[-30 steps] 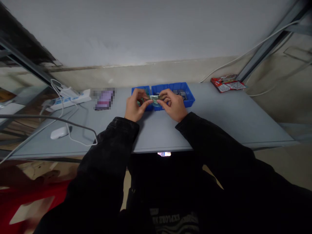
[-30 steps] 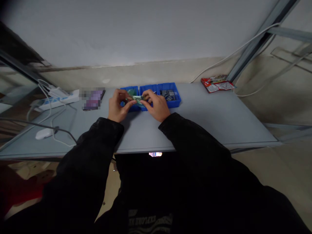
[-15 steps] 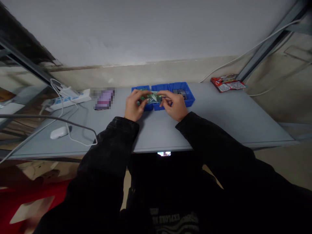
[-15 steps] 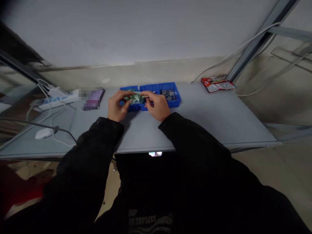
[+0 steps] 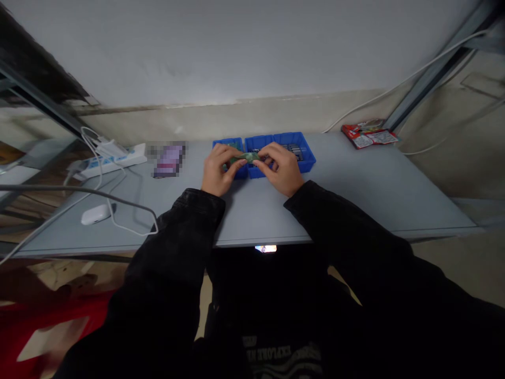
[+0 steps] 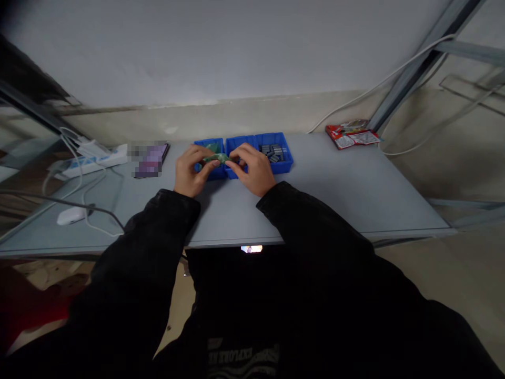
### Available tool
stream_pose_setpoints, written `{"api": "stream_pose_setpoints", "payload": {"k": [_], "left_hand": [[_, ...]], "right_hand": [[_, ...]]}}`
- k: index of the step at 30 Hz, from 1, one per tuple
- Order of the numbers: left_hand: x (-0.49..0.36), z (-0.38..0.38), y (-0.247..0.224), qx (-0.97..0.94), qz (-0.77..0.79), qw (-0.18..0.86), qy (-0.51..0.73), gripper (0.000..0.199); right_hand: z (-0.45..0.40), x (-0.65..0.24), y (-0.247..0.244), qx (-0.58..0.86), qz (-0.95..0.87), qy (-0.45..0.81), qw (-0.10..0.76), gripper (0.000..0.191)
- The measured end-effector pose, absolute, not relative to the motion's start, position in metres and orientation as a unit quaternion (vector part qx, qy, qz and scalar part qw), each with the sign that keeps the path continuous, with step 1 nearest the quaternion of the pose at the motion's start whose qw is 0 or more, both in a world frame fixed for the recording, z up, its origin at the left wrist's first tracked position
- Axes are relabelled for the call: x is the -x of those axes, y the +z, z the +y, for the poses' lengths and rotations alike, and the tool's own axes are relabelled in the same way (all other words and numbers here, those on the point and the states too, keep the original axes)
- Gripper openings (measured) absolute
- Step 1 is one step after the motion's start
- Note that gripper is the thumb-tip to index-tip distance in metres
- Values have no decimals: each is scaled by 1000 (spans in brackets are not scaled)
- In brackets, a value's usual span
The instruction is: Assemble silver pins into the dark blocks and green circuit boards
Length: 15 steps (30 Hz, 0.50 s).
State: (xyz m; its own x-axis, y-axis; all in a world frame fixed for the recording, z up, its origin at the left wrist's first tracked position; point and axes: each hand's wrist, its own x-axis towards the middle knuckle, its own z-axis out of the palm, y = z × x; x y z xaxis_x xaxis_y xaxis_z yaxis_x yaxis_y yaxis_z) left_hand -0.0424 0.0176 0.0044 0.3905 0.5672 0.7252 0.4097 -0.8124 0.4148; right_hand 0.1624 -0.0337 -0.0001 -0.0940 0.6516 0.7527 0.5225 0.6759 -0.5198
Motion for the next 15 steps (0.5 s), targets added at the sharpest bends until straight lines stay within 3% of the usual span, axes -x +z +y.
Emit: {"api": "stream_pose_setpoints", "payload": {"k": [10,15], "left_hand": [[40,20,-4,-793,310,157,500,35],[41,16,0,-811,297,126,488,21]], "right_hand": [[-32,-161,-5,402,-719,71,562,13],[-35,-161,-2,398,-717,77,567,14]]}}
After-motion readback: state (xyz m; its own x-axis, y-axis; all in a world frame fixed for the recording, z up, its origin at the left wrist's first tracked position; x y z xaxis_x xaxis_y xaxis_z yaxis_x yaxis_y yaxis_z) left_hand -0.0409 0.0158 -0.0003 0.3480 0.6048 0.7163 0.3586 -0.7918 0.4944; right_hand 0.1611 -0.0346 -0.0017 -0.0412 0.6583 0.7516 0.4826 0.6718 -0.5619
